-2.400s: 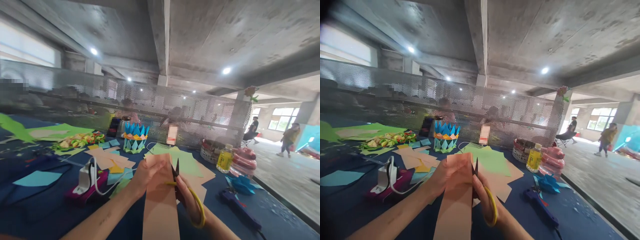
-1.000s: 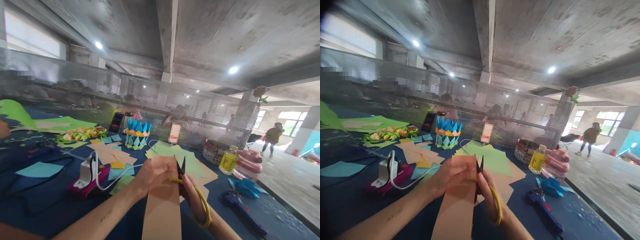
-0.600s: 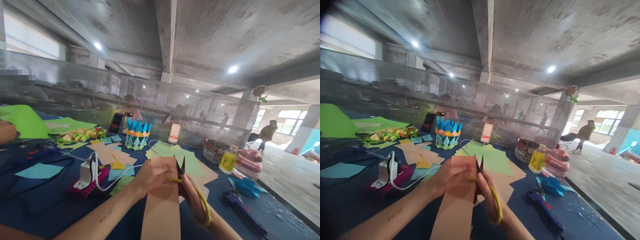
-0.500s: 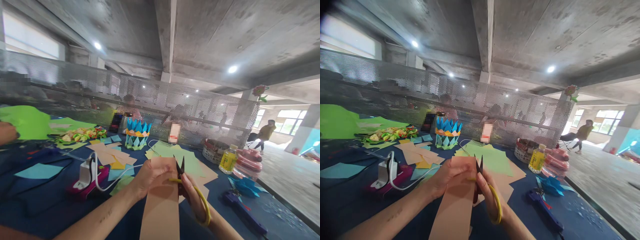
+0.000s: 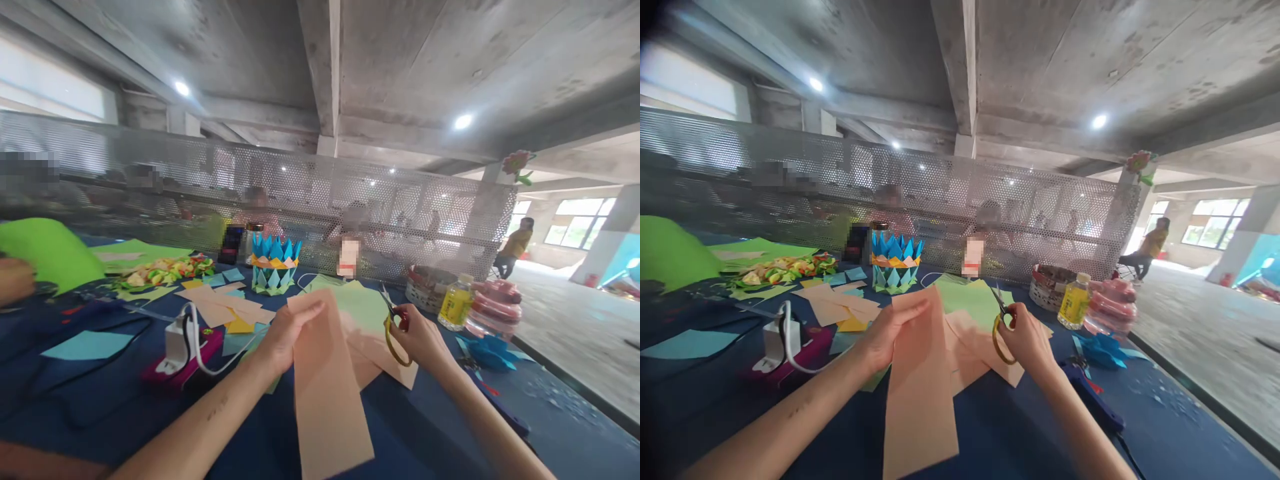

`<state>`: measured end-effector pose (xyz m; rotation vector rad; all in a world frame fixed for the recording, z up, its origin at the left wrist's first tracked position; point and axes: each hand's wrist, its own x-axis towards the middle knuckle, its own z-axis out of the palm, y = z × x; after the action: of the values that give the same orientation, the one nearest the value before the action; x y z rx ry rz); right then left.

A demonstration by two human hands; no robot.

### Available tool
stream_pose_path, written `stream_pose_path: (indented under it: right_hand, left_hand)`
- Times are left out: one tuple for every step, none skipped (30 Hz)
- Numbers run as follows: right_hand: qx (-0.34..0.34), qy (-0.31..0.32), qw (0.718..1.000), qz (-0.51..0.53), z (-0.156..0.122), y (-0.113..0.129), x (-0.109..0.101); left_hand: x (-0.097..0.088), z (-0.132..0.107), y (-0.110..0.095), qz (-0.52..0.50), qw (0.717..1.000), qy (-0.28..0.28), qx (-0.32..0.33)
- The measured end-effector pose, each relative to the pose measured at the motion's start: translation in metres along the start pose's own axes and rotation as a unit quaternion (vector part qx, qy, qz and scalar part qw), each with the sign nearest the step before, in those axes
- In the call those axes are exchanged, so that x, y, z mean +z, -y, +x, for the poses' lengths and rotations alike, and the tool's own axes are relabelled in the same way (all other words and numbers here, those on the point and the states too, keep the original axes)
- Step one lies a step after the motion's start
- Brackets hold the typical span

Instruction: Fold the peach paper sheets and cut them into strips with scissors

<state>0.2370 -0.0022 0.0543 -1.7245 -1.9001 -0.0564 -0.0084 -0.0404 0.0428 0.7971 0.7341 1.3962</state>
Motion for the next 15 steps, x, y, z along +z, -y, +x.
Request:
stream_pose_path:
  right_hand:
    - [0.0, 0.016, 0.996, -0.086, 0.003, -0.009, 0.002]
    - [0.0, 0.024, 0.993, -0.115, 0.005, -0.018, 0.004]
    - [0.002, 0.034, 0.99, -0.135, 0.007, -0.024, 0.006]
    - [0.005, 0.044, 0.988, -0.146, 0.007, -0.029, 0.009]
    - [0.008, 0.05, 0.988, -0.149, 0.006, -0.031, 0.011]
    - [0.01, 0.054, 0.986, -0.155, 0.005, -0.031, 0.012]
    - [0.007, 0.054, 0.986, -0.159, 0.003, -0.029, 0.013]
    - [-0.002, 0.049, 0.986, -0.16, 0.001, -0.024, 0.014]
    - [-0.016, 0.041, 0.987, -0.158, -0.001, -0.018, 0.015]
    - [-0.042, 0.034, 0.988, -0.147, -0.004, -0.011, 0.015]
    - [-0.069, 0.028, 0.988, -0.135, -0.007, -0.003, 0.016]
    - [-0.105, 0.033, 0.987, -0.114, -0.009, 0.005, 0.017]
    - [-0.138, 0.039, 0.987, -0.065, -0.012, 0.012, 0.018]
    - [-0.151, 0.056, 0.987, -0.023, -0.015, 0.018, 0.019]
    - [-0.15, 0.084, 0.984, 0.038, -0.018, 0.023, 0.019]
  left_hand:
    - [-0.001, 0.001, -0.002, -0.012, 1.0, -0.009, -0.004]
    - [-0.002, 0.003, -0.003, -0.025, 1.0, -0.018, -0.006]
    - [-0.003, 0.004, -0.004, -0.037, 0.999, -0.024, -0.005]
    - [-0.004, 0.005, -0.005, -0.045, 0.999, -0.03, -0.003]
    - [-0.005, 0.006, -0.006, -0.049, 0.998, -0.038, 0.001]
    - [-0.005, 0.007, -0.006, -0.05, 0.998, -0.047, 0.006]
    - [-0.005, 0.008, -0.006, -0.049, 0.997, -0.055, 0.012]
    - [-0.006, 0.008, -0.006, -0.049, 0.997, -0.063, 0.018]
    - [-0.006, 0.009, -0.006, -0.048, 0.996, -0.068, 0.022]
    - [-0.006, 0.009, -0.006, -0.048, 0.996, -0.071, 0.023]
    - [-0.006, 0.01, -0.006, -0.05, 0.996, -0.071, 0.02]
    - [-0.007, 0.01, -0.006, -0.054, 0.996, -0.068, 0.011]
    - [-0.007, 0.01, -0.007, -0.061, 0.996, -0.06, 0.001]
    - [-0.007, 0.01, -0.007, -0.07, 0.996, -0.049, -0.01]
    - [-0.006, 0.01, -0.007, -0.08, 0.996, -0.038, -0.019]
